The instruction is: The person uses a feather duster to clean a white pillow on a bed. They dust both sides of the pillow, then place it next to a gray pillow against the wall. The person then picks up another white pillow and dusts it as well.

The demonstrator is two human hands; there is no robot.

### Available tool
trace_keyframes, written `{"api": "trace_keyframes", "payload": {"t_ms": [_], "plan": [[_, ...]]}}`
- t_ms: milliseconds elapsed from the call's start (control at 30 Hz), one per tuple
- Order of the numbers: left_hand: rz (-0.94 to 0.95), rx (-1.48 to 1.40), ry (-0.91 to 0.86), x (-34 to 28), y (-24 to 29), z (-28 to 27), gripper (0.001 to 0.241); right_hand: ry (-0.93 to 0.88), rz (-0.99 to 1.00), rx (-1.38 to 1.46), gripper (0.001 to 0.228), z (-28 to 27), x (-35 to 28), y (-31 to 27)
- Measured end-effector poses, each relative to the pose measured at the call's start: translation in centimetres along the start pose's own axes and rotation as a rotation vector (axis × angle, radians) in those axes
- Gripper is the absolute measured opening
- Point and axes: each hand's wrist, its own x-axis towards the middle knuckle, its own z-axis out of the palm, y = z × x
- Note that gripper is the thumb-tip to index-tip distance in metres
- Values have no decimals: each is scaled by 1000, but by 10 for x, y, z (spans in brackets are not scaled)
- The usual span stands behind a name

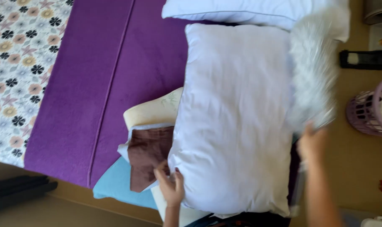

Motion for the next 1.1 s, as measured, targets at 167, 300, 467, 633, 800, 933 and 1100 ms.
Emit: {"api": "trace_keyframes", "payload": {"t_ms": [167, 300, 467, 633, 800, 933, 1100], "plan": [[197, 140, -2, 129, 68, 28, 34, 84, 0, 17, 38, 67, -133, 41], [543, 60, -111, 236, 107, 125, 22, 226, -181, 140, 31, 83, -147, 37], [607, 26, -265, 319, 112, 296, 43, 261, 57, -47, 26, 141, -142, 121], [499, 313, -365, 338, 118, 363, 60, 273, 162, -195, 25, 161, -145, 156], [373, 363, -525, 348, 123, 363, 31, 282, 96, -122, 26, 151, -145, 131], [385, 231, -352, 330, 98, 371, 15, 206, 232, -132, 22, 164, -147, 153], [6, -563, 51, 339, 3, 387, 16, 259, 147, -135, 24, 160, -139, 144]]}}
